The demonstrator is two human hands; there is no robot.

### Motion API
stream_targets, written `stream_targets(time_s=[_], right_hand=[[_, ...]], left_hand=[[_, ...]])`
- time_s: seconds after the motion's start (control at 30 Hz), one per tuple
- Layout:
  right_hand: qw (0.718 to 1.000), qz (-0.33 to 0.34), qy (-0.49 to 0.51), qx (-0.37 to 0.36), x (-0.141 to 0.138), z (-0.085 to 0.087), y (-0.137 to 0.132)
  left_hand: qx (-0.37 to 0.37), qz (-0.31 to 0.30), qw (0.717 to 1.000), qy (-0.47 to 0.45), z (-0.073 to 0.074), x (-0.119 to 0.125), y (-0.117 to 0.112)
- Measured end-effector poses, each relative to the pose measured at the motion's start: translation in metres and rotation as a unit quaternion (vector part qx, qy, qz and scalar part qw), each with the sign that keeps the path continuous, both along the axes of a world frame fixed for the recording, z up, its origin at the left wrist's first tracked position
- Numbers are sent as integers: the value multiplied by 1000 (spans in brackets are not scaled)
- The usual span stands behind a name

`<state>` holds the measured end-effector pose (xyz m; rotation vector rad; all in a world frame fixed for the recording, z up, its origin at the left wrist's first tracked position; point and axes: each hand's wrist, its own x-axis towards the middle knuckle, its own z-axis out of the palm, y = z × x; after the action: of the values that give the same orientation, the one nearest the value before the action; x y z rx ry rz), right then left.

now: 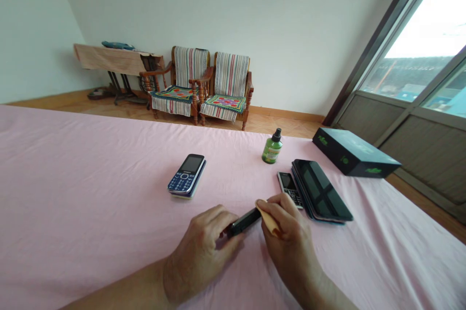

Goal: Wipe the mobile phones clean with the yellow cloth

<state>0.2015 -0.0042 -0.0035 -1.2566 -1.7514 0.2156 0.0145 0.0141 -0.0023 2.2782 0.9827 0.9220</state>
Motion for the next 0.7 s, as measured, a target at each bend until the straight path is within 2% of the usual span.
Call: stream_targets(time_s=[0.37, 0.5, 0.57, 0.7], right_hand=[[993, 89, 78, 23, -31, -4, -15], [983, 135, 128, -5, -31, 1, -14], [983, 124, 134, -14, -24, 7, -12], [995, 14, 98, 8, -5, 15, -4]], left_hand=[[-2, 10, 1000, -27, 0, 1, -2], [-30, 5, 999, -39, 0, 0, 1], [-38, 15, 999, -31, -1, 0, 3], [-41, 36, 998, -3, 0, 0, 6]])
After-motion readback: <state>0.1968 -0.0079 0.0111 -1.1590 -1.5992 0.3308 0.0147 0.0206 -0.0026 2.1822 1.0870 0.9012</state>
